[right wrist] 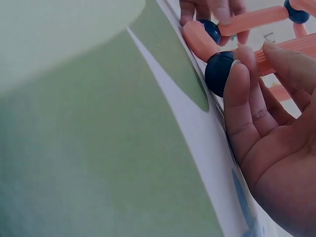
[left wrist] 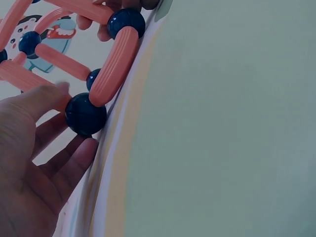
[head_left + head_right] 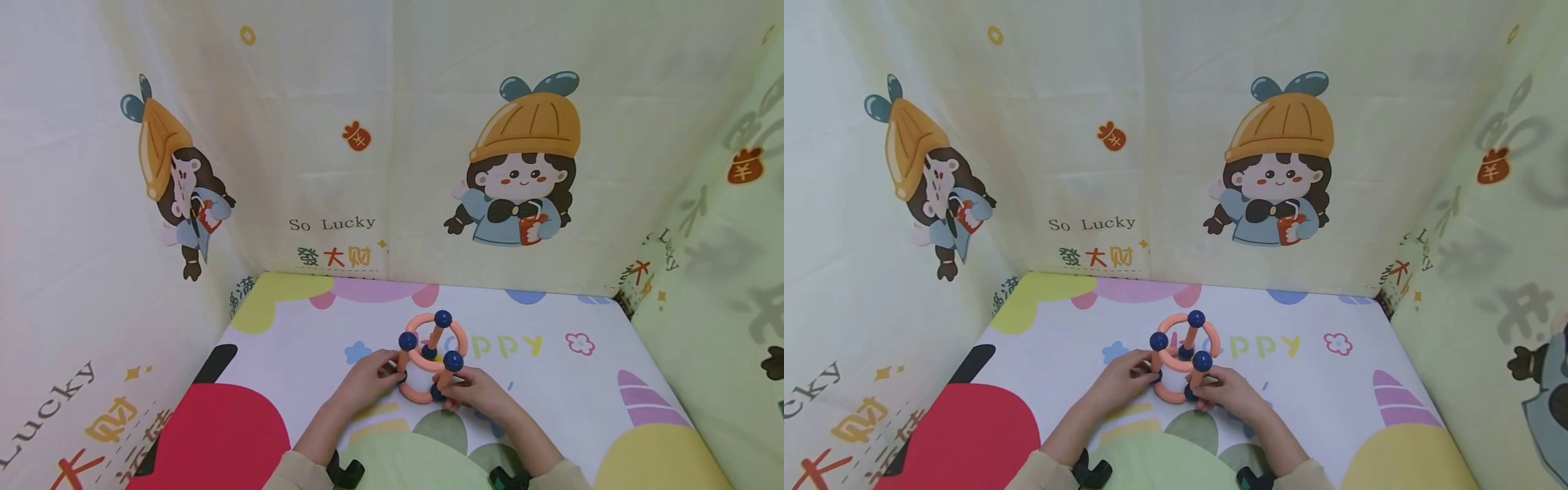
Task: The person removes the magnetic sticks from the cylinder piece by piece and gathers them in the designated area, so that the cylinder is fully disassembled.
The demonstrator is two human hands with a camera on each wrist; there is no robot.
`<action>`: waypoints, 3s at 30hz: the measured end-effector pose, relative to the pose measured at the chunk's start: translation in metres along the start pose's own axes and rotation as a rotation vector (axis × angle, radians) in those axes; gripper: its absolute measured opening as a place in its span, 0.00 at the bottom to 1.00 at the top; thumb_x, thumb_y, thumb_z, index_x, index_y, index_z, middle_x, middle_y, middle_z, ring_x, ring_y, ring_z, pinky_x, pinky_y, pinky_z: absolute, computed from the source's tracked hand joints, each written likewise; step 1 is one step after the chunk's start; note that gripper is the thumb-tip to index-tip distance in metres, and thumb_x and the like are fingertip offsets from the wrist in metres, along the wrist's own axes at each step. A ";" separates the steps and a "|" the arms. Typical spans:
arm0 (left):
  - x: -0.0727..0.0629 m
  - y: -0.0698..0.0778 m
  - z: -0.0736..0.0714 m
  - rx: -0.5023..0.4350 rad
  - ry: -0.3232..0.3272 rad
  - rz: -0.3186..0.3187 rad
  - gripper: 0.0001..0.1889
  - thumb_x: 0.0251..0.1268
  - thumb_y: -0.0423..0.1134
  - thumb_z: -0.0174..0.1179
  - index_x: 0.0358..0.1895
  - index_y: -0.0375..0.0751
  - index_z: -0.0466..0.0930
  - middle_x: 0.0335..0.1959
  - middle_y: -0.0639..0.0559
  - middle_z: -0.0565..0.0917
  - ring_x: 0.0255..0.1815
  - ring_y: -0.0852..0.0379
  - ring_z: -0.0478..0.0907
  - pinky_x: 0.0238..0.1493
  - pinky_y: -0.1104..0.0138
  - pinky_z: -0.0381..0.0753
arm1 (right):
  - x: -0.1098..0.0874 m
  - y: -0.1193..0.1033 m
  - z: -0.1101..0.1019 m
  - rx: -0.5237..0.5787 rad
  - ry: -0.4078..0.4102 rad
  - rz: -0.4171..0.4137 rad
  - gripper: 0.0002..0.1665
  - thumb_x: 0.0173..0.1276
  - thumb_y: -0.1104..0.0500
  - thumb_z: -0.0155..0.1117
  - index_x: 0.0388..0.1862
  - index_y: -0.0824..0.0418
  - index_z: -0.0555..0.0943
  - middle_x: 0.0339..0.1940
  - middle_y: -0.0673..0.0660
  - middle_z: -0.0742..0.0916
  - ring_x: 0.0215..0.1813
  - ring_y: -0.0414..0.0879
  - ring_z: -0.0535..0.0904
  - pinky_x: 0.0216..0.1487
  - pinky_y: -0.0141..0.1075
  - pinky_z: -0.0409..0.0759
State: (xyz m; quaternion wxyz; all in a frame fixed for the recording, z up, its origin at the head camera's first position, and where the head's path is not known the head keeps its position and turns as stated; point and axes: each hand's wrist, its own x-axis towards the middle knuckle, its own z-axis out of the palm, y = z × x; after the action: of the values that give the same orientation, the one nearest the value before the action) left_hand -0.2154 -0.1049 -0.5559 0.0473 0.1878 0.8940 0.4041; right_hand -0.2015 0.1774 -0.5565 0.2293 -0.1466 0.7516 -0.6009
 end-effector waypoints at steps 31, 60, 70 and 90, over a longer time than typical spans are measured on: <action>0.003 -0.010 0.007 -0.040 0.084 -0.045 0.24 0.66 0.68 0.53 0.59 0.65 0.80 0.45 0.65 0.83 0.47 0.62 0.81 0.48 0.64 0.80 | 0.005 -0.003 -0.001 -0.037 -0.001 0.054 0.17 0.68 0.51 0.67 0.50 0.61 0.82 0.28 0.57 0.85 0.28 0.47 0.82 0.33 0.39 0.82; 0.004 -0.007 0.006 -0.062 0.048 -0.015 0.09 0.67 0.52 0.63 0.47 0.60 0.82 0.52 0.61 0.79 0.47 0.64 0.80 0.49 0.67 0.80 | 0.017 -0.001 -0.023 -0.092 0.053 0.093 0.20 0.73 0.50 0.60 0.59 0.58 0.77 0.29 0.59 0.86 0.22 0.45 0.78 0.26 0.35 0.78; 0.010 -0.007 0.003 -0.024 0.076 -0.033 0.13 0.67 0.52 0.63 0.51 0.59 0.82 0.49 0.61 0.82 0.44 0.63 0.78 0.48 0.65 0.79 | 0.006 -0.006 -0.020 -0.058 0.050 0.083 0.21 0.75 0.52 0.59 0.62 0.60 0.75 0.29 0.62 0.86 0.27 0.48 0.81 0.31 0.37 0.80; 0.019 -0.014 0.004 -0.078 0.103 -0.100 0.18 0.67 0.52 0.63 0.58 0.56 0.82 0.53 0.57 0.83 0.55 0.56 0.80 0.58 0.57 0.80 | -0.005 -0.023 -0.021 -0.112 0.176 0.149 0.17 0.76 0.53 0.55 0.59 0.57 0.79 0.28 0.60 0.84 0.28 0.48 0.79 0.30 0.38 0.80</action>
State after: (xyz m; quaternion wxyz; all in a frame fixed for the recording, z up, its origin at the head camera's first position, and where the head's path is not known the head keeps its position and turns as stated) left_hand -0.2362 -0.1039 -0.5678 0.0286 0.1198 0.8871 0.4448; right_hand -0.2097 0.1923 -0.5298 0.1980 -0.0497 0.8098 -0.5500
